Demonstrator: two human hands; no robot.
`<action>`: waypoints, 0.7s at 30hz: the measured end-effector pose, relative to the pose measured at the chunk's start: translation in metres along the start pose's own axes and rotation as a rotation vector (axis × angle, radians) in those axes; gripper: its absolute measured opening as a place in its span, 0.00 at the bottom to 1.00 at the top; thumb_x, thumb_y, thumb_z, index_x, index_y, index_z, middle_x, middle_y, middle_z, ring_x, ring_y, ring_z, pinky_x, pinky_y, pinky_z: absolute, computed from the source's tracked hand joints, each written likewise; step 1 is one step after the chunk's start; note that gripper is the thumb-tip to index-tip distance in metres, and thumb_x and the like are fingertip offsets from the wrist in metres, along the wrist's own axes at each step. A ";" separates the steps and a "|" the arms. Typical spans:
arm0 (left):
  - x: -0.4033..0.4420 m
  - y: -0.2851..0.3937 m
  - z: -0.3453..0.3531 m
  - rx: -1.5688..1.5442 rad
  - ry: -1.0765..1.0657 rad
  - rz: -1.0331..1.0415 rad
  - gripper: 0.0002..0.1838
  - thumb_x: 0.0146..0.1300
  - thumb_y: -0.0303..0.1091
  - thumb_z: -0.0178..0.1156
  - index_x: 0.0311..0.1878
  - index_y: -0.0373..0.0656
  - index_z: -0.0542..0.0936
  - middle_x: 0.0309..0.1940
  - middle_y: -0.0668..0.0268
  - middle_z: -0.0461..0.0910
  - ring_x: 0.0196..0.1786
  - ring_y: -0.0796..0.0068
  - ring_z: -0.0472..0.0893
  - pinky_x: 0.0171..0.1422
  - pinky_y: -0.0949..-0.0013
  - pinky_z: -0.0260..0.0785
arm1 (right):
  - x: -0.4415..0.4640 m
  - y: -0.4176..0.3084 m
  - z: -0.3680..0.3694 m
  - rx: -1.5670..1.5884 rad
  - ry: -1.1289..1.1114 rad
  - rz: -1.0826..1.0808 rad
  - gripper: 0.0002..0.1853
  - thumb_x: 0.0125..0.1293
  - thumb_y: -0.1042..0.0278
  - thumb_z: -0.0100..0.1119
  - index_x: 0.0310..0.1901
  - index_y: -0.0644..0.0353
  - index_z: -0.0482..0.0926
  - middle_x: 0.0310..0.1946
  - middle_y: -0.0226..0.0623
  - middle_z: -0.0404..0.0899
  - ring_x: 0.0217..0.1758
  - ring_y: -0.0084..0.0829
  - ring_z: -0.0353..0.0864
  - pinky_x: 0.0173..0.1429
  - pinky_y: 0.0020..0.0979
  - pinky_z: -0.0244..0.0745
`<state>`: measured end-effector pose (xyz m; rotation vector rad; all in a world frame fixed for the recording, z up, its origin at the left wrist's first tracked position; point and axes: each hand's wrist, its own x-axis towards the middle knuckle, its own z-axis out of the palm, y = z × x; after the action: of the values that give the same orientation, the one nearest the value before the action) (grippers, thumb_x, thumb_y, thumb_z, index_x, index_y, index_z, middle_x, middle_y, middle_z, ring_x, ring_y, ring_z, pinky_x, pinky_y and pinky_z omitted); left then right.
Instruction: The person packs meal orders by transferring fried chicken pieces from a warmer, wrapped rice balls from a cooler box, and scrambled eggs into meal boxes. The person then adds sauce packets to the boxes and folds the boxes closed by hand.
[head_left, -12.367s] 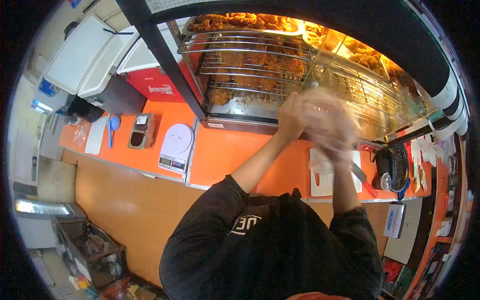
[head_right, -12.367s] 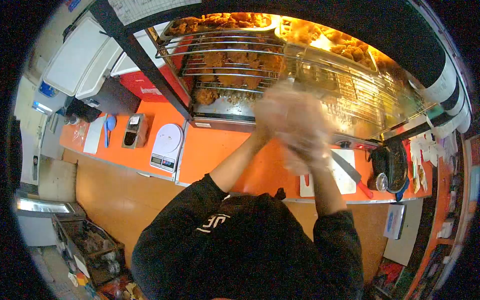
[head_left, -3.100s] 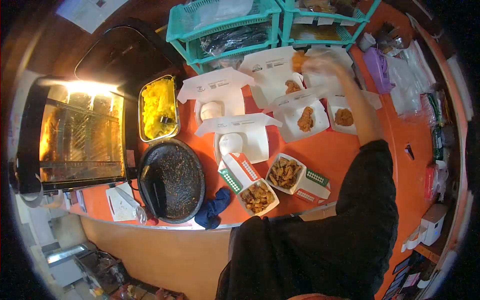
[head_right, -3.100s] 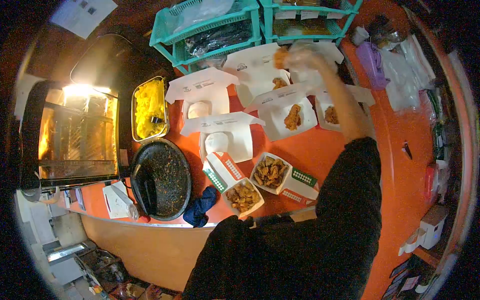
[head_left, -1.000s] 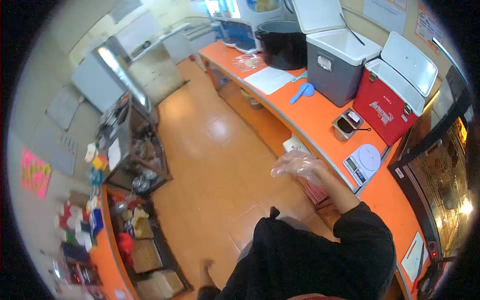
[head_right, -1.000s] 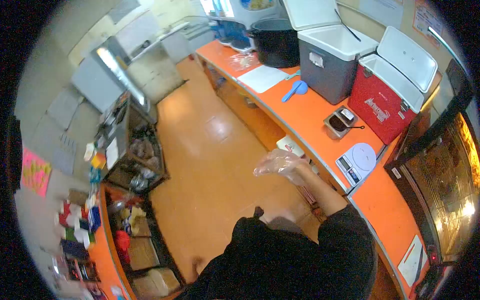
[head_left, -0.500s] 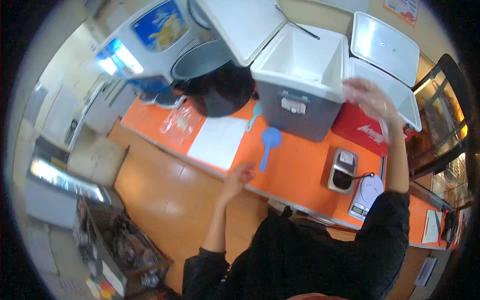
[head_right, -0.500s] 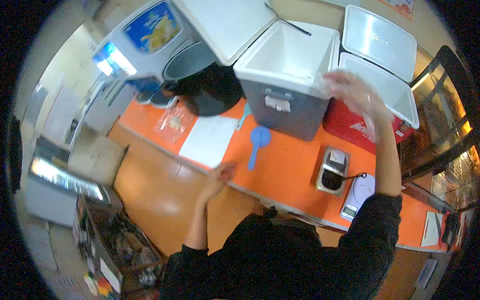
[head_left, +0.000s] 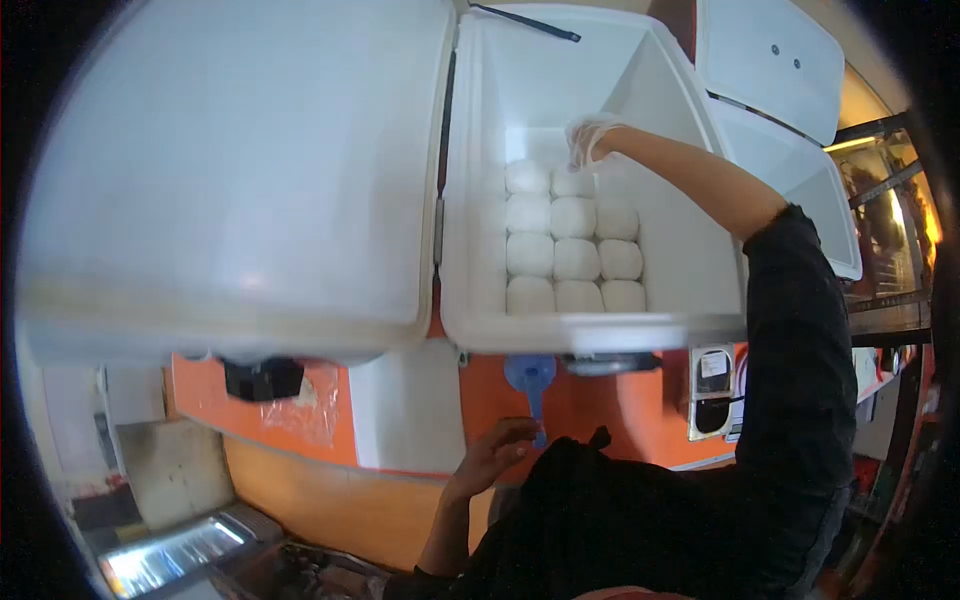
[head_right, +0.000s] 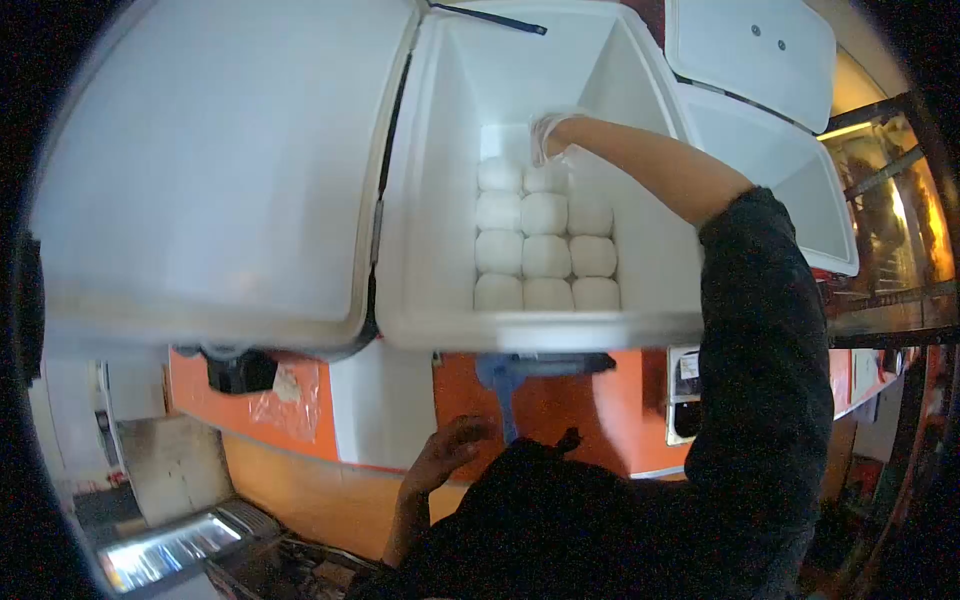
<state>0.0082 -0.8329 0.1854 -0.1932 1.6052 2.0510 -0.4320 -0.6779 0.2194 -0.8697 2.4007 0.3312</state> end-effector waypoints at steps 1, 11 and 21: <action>0.010 0.006 -0.013 0.003 -0.017 -0.016 0.20 0.59 0.35 0.52 0.53 0.40 0.66 0.49 0.63 0.68 0.53 0.70 0.68 0.58 0.66 0.59 | 0.024 0.010 0.011 0.017 -0.011 0.013 0.22 0.48 0.51 0.56 0.43 0.56 0.75 0.43 0.42 0.74 0.45 0.37 0.72 0.46 0.35 0.69; 0.032 0.040 -0.073 0.182 -0.090 -0.002 0.23 0.49 0.25 0.60 0.51 0.37 0.67 0.48 0.58 0.70 0.55 0.64 0.66 0.60 0.63 0.53 | 0.112 0.059 0.093 0.649 -0.347 -0.062 0.17 0.49 0.55 0.59 0.40 0.51 0.79 0.40 0.33 0.77 0.47 0.32 0.71 0.47 0.35 0.68; 0.003 0.133 -0.055 0.124 -0.308 0.664 0.28 0.44 0.21 0.61 0.51 0.50 0.68 0.52 0.52 0.65 0.54 0.60 0.68 0.50 0.63 0.67 | -0.014 0.035 -0.030 0.431 0.014 -0.693 0.17 0.51 0.61 0.56 0.43 0.54 0.76 0.42 0.32 0.75 0.44 0.33 0.72 0.45 0.32 0.69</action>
<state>-0.0694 -0.9044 0.2829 0.7595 1.7299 2.2754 -0.4585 -0.6566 0.2530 -1.3958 1.9085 -0.4397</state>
